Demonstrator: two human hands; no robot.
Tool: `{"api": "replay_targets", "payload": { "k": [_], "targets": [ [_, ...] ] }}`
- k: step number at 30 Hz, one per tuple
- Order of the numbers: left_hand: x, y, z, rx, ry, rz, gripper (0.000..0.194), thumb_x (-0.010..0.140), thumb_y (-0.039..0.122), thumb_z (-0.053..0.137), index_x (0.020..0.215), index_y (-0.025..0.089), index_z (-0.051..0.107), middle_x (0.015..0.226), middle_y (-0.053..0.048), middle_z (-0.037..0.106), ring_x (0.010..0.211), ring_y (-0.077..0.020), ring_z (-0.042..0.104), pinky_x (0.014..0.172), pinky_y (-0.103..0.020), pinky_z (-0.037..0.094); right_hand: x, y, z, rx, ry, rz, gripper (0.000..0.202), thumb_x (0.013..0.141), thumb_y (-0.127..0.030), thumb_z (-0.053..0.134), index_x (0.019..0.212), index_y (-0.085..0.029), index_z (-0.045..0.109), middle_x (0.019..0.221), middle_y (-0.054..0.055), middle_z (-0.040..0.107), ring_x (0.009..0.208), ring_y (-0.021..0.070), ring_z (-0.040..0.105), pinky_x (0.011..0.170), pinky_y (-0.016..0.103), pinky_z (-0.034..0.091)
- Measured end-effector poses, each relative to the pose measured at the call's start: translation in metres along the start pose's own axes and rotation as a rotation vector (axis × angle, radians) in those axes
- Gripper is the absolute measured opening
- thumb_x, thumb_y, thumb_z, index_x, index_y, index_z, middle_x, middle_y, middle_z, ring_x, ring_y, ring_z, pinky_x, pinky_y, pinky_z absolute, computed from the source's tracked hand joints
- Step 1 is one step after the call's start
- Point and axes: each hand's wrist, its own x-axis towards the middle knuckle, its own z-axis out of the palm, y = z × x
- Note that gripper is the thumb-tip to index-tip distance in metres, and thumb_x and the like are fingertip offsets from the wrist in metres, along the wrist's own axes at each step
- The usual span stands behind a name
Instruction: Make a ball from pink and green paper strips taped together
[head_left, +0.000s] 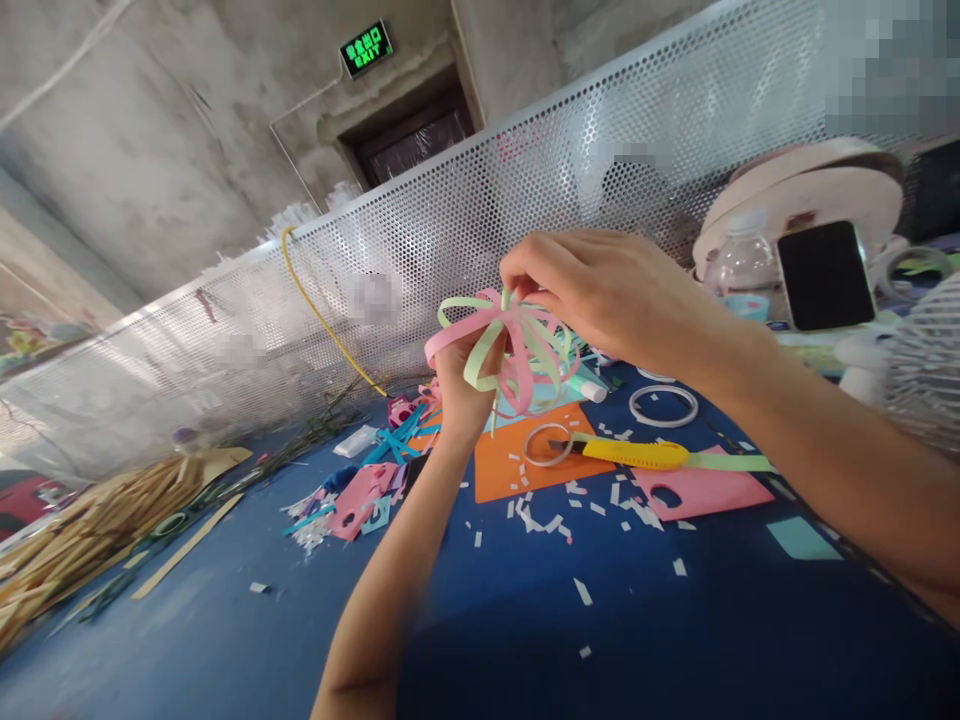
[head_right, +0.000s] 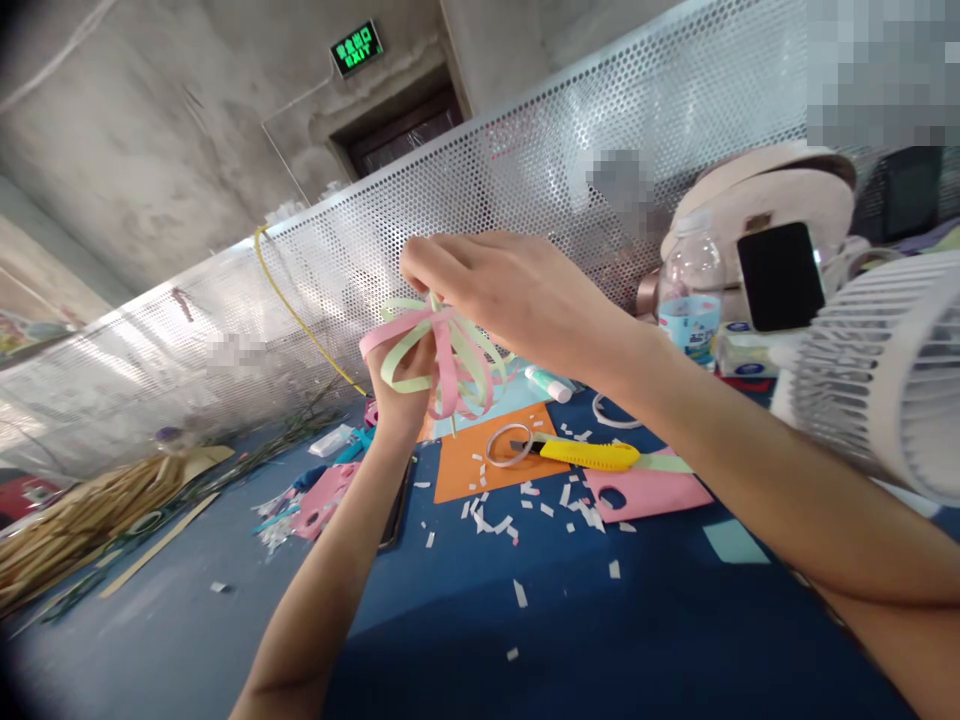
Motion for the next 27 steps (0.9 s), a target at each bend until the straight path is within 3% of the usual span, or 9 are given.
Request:
{"api": "replay_targets", "payload": {
  "k": [11,18,27],
  "targets": [
    [-0.0045,-0.0013,0.0032,-0.107,-0.018,-0.112,0.033,0.091,0.030,0.063,0.062,0.017,0.058,0.058,0.001,0.053,0.060,-0.0127,0.060,0.055,-0.023,0.054,0.0022,0.0022,0.0046,-0.075,0.010,-0.077,0.024,0.095,-0.012,0.047,0.114,-0.022,0.057,0.094,0.005,0.066,0.086,0.0213,0.060,0.071,0.033,0.041],
    [-0.0029,0.0003,0.0013,-0.088,-0.025,-0.103,0.042,0.091,0.034,0.065,0.054,0.018,0.053,0.052,0.001,0.048,0.062,-0.0142,0.062,0.058,-0.024,0.055,0.0016,0.0005,0.0010,-0.111,0.005,-0.066,0.024,0.095,-0.009,0.044,0.111,-0.021,0.058,0.096,0.005,0.066,0.089,0.0215,0.061,0.072,0.032,0.041],
    [-0.0058,0.0032,0.0054,-0.153,-0.027,-0.155,0.023,0.089,0.025,0.067,0.068,0.017,0.067,0.065,0.000,0.062,0.061,-0.0116,0.060,0.056,-0.022,0.053,0.0024,-0.0001,0.0052,-0.148,-0.004,-0.095,0.018,0.097,-0.010,0.045,0.108,-0.019,0.057,0.095,0.005,0.068,0.087,0.0200,0.061,0.072,0.031,0.040]
  ]
}}
